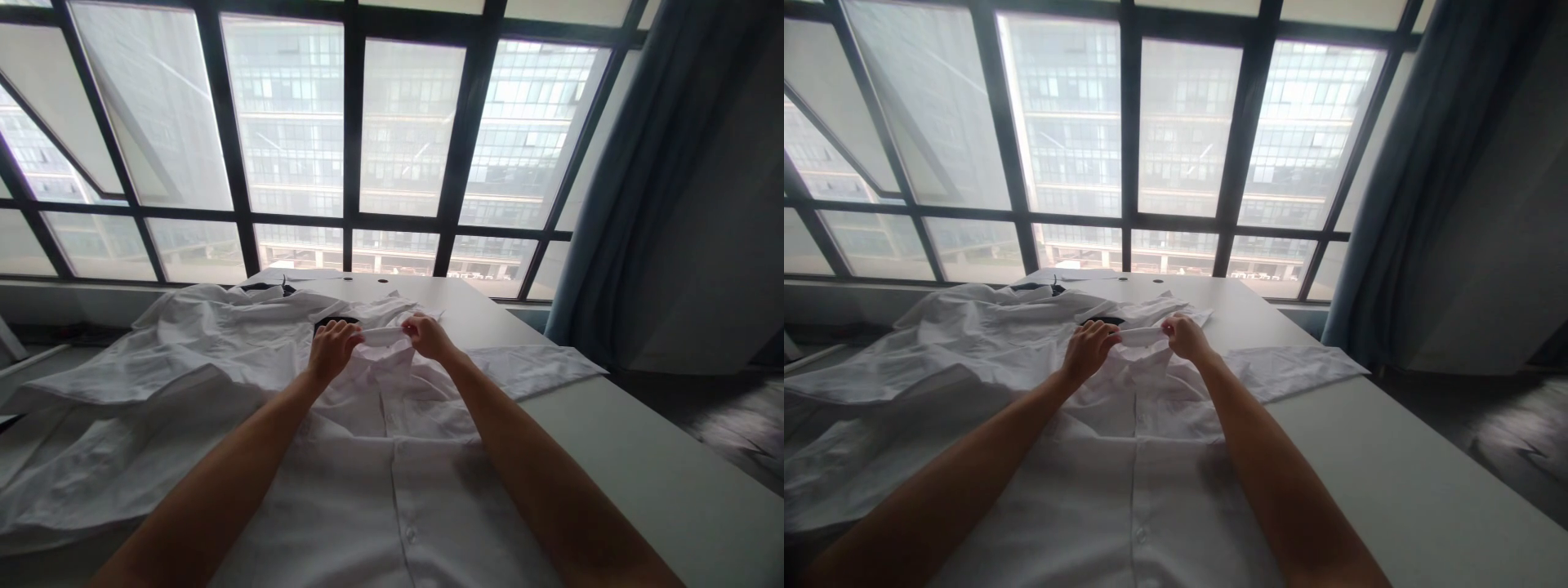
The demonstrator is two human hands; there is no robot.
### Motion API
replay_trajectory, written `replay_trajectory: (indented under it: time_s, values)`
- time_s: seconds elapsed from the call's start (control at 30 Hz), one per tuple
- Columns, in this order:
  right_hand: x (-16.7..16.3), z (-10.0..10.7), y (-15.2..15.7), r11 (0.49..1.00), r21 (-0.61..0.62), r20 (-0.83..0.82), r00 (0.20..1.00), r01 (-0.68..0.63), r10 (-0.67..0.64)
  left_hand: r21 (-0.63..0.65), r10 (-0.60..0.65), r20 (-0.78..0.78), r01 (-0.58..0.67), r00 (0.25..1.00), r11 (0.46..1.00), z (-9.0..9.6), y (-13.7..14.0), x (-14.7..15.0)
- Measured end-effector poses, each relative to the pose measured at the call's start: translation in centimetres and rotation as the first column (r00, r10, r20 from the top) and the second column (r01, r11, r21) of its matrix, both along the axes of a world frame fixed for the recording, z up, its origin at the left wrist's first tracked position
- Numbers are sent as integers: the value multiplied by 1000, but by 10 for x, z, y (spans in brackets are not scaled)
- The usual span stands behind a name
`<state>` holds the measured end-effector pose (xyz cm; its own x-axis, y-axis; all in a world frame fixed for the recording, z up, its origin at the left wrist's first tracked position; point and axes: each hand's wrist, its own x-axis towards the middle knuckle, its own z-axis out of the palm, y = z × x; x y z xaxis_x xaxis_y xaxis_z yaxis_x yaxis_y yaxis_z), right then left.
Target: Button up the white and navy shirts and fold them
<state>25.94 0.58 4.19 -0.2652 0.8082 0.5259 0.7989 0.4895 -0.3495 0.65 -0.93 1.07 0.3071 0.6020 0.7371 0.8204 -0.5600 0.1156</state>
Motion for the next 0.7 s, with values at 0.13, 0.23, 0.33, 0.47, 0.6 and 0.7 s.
replay_trajectory:
  time_s: [0.13,0.23,0.33,0.47,0.6,0.7]
  values:
    - [5,2,-3,998,33,152,987,49,-54,4,23,-151,-23,988,1000,3,-3,2]
    - [3,2,-6,997,43,194,979,61,-68,-1,85,-183,-87,979,996,3,-4,6]
    - [-1,3,-10,999,24,175,984,40,-44,-21,124,-178,-130,976,991,1,-4,8]
    - [-2,4,-11,1000,-3,159,987,-25,25,-15,150,-131,-153,980,988,-2,-2,5]
    - [6,5,-8,1000,-8,86,996,0,1,-9,150,-74,-151,986,989,-6,2,1]
    - [11,1,-5,998,-62,-18,1000,19,-20,-14,161,-45,-162,986,987,-7,3,0]
